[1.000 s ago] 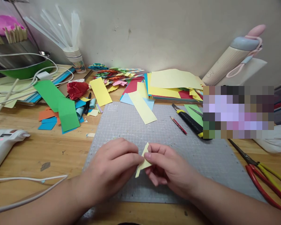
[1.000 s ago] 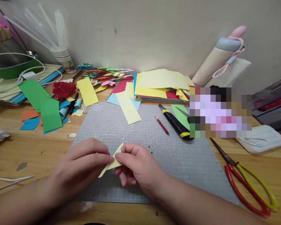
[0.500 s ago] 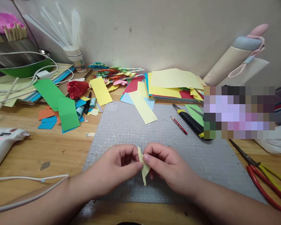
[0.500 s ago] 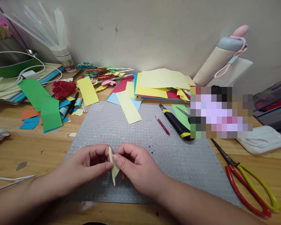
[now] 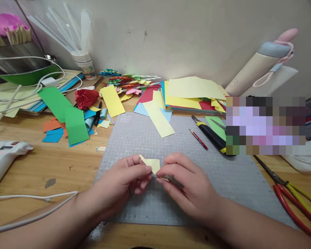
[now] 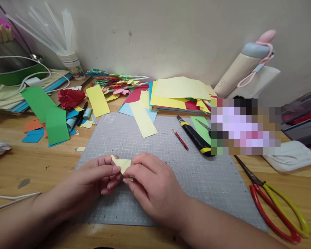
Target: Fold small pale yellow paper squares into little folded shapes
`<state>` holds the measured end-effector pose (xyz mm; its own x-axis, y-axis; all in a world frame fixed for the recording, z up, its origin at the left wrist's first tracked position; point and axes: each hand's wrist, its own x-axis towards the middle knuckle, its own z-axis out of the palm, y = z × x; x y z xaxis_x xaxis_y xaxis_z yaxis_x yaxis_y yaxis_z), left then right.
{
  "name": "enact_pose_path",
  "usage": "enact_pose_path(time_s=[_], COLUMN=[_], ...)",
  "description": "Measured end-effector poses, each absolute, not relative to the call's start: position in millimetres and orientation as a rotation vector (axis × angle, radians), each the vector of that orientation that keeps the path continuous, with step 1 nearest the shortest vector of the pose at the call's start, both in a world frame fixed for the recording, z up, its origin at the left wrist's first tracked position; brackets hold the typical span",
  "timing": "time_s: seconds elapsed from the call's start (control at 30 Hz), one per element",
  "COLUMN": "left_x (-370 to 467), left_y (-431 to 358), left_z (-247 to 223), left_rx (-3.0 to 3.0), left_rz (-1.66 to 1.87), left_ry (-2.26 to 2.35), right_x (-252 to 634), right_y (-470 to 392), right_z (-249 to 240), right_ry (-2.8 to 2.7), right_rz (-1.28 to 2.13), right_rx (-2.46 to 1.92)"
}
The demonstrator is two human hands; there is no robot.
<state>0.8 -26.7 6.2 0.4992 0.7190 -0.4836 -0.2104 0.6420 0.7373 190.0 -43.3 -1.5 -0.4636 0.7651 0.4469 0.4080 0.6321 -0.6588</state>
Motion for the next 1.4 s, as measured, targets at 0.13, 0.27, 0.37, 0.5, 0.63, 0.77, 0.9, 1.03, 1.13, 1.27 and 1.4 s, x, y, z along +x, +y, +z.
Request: enact_pose_path(time_s=[0.13,0.27,0.37,0.5,0.63,0.77,0.9,1.03,1.13,1.27,1.4], left_x=[0.7,0.4,0.3,0.5,0.5,0.0,0.2,-0.4,-2.9,-6.8,-7.7], left_y=[-25.4,-26.3,-27.4,-27.0,-26.3,-26.3,-24.7,-20.6,-17.9,-18.5,-26.1], left_z=[4.6,4.8,5.1,5.7,4.8,1.5,2.0,6.7,7.2,5.8,9.0], left_rx=[0.686,0.677,0.655,0.690,0.730,0.851,0.961,1.263,1.788,2.344,2.510], left_rz=[0.569,0.559,0.572,0.586,0.599,0.590,0.561,0.588,0.563,0.523,0.282], left_ry=[0.891,0.886,0.879,0.910,0.940,0.966,1.022,1.185,1.313,1.383,1.229], right_x=[190.7,191.0,192.1,193.4,192.2,189.4,189.6,193.1,194.9,194.7,194.3], right_y=[-43.1,-41.6,-40.4,-40.1,-40.2,-40.0,-39.8,-37.2,-34.0,-31.9,-33.2], right_z=[-2.0,-3.1,-2.8,-2.2,-1.6,-1.2,-2.9,-6.4,-8.0,-6.5,-3.7], right_ry=[-2.043,-2.074,-2.091,-2.105,-2.066,-1.980,-1.974,-2.124,-2.299,-2.505,-2.571], right_rz=[0.677,0.677,0.652,0.615,0.666,0.810,0.853,0.697,0.553,0.481,0.508], right_rx=[-0.899,-0.901,-0.890,-0.868,-0.897,-0.957,-0.993,-0.979,-1.009,-1.088,-1.140])
